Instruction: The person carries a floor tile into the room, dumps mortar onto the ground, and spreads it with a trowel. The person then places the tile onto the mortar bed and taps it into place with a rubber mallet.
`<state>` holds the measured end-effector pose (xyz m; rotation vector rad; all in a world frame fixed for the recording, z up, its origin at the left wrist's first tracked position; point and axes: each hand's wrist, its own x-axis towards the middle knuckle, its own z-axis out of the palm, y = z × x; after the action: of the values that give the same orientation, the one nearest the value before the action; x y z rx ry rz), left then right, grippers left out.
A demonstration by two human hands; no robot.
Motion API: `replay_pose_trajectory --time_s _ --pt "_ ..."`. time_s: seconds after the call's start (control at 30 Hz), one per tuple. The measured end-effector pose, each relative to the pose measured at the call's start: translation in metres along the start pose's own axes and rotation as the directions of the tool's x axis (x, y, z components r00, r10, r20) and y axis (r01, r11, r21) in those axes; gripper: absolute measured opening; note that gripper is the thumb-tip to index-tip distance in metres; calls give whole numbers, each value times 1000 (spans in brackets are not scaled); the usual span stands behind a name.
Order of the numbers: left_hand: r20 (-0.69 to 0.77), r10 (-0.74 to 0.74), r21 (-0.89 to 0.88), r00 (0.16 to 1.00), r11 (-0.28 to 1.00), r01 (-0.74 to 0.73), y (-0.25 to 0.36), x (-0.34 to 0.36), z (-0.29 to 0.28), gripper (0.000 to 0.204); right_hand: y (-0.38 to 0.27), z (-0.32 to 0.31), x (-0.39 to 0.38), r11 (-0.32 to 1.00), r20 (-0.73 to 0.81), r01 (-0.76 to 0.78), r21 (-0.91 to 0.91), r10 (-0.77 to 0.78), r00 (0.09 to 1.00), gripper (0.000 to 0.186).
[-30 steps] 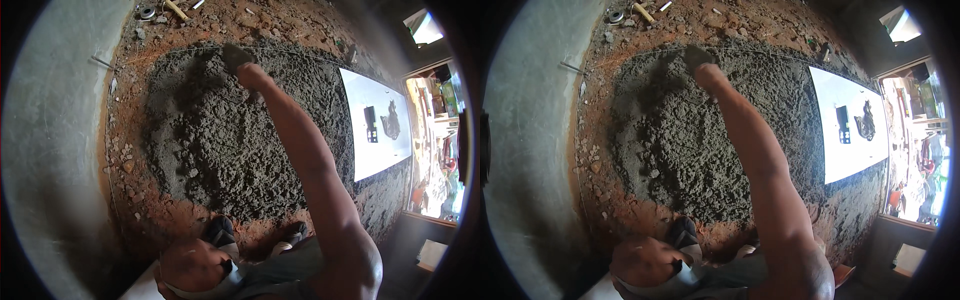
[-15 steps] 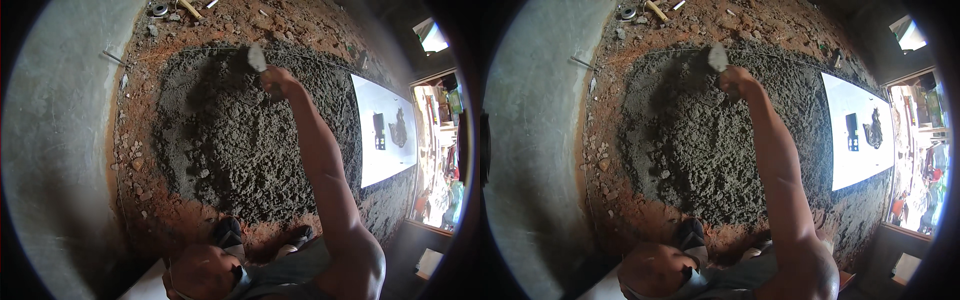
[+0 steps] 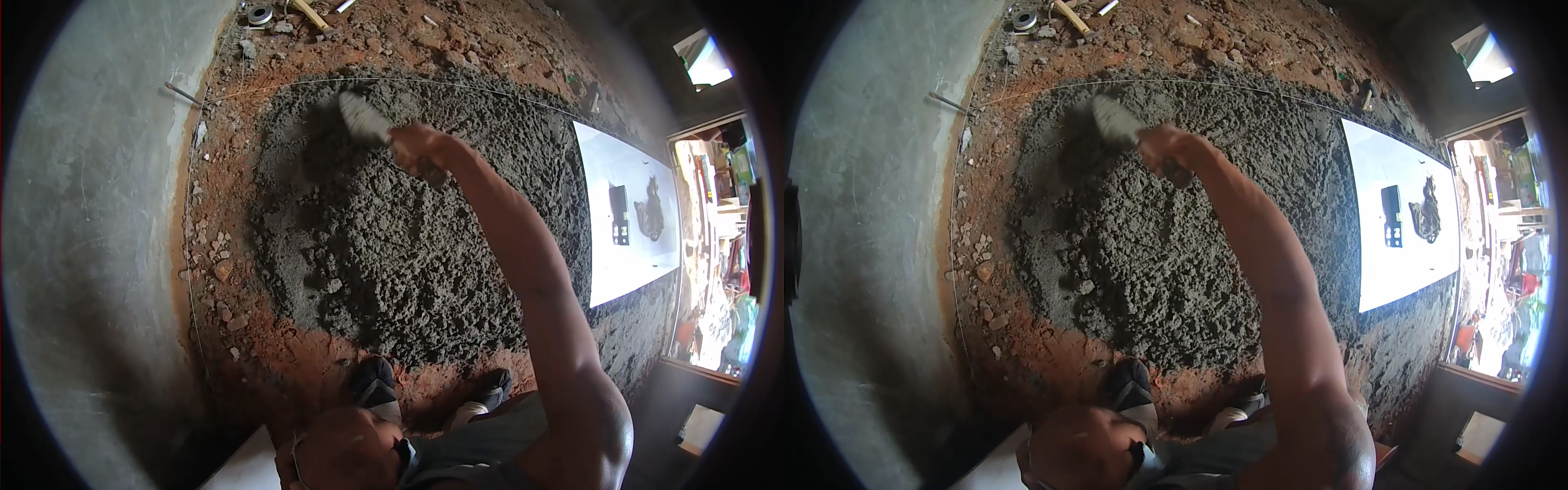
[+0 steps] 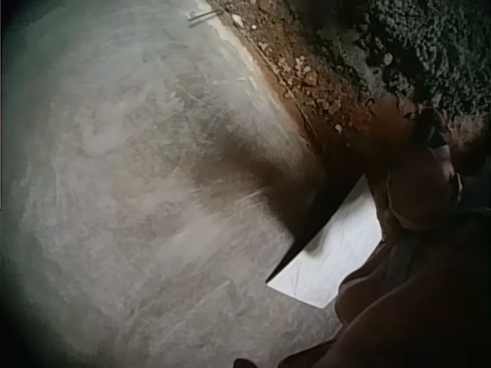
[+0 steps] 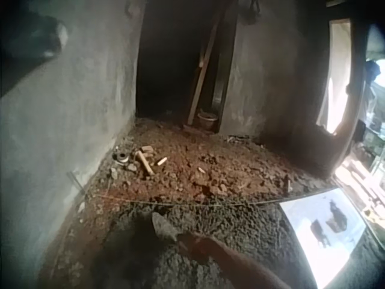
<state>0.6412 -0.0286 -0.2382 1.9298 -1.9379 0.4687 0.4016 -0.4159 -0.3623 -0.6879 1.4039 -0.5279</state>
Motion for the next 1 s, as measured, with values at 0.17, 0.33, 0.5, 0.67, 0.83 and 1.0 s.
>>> replay_pose_trajectory --time_s 0.17,0.33,0.5,0.67,0.83,1.0 --pt "561 8 -478 828 820 315 -36 -91 1 47 53 -175 81 994 -86 -109 16 110 990 38" --pt "-413 -139 -76 900 990 118 4 7 15 58 -9 -77 -6 959 80 -94 -269 119 990 37" --pt "120 -185 -288 975 934 213 4 -46 0 62 0 -67 -58 867 210 -265 -422 377 902 35" --pt "178 302 -406 936 889 -210 1 48 -33 40 10 -159 -39 990 88 -139 32 136 987 37" --pt "133 429 -314 893 873 -372 9 83 -41 28 28 -167 -36 997 26 -74 3 74 997 40" --pt "161 370 -367 915 883 -293 10 69 -47 28 24 -123 -74 923 68 -118 -365 153 986 40"
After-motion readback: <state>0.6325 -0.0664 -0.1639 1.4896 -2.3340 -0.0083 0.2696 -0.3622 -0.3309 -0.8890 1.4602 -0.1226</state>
